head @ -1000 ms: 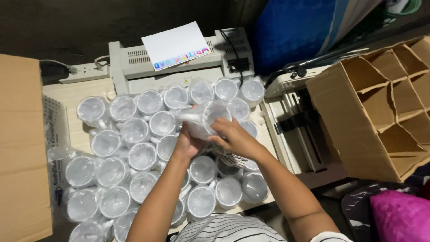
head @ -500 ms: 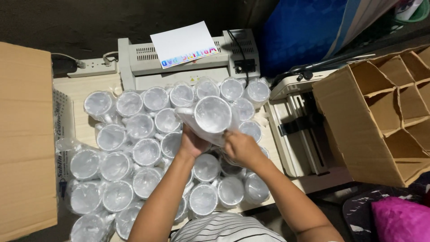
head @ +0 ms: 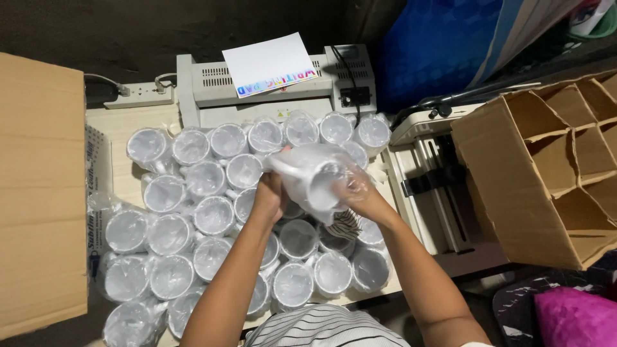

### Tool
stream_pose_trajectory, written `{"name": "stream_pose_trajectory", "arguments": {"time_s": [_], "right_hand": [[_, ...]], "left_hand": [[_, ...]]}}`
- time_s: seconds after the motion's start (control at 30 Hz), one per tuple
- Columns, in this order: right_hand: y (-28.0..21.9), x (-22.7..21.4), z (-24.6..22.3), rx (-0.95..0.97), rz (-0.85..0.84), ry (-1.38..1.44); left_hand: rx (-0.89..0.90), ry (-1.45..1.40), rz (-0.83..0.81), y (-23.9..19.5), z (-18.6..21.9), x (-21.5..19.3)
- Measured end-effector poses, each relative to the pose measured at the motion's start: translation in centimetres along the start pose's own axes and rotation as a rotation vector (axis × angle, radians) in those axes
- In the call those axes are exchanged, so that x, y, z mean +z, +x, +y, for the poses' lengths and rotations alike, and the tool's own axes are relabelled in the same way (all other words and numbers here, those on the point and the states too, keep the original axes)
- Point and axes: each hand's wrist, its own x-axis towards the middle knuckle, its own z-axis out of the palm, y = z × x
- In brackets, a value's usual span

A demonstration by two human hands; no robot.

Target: The person wipes white mugs with a cloth and places them into a cardboard box with a grid divider.

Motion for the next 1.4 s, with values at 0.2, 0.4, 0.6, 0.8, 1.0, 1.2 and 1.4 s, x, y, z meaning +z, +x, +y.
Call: {"name": "stream_pose_trajectory", "arguments": {"time_s": [0.2, 0.4, 0.6, 0.8, 1.0, 1.2, 1.4], "right_hand": [[0.1, 0.5, -1.5, 0.306, 0.184, 0.217], [2.1, -3.1, 9.4, 0.343, 0.152, 0.396], [1.5, -4.4, 7.1, 0.204, 0.103, 0.503], [1.5, -4.2, 8.4, 0.24, 0.124, 0.526], [2.2, -3.3, 7.9, 0.242, 0.148, 0.513], [2.3, -2.7, 6.6, 0.254, 0.145, 0.481], [2.1, -3.0, 5.9, 0.254, 0.125, 0.492]], "left_hand": [[0.34, 0.672, -0.021, -0.6, 2.0, 0.0], [0.128, 0.304, 0.069, 1.2, 3.2, -5.1], [0.356, 0.393, 0.366, 0.8, 5.7, -7.1], [0.876, 1.392, 0.53, -1.7, 6.3, -8.8], [0.836, 2.023, 0.383, -1.7, 3.5, -10.4], [0.275, 2.197, 0.313, -1.1, 3.5, -8.1], [0.407, 2.129, 0.414, -0.1, 2.4, -9.6]]}}
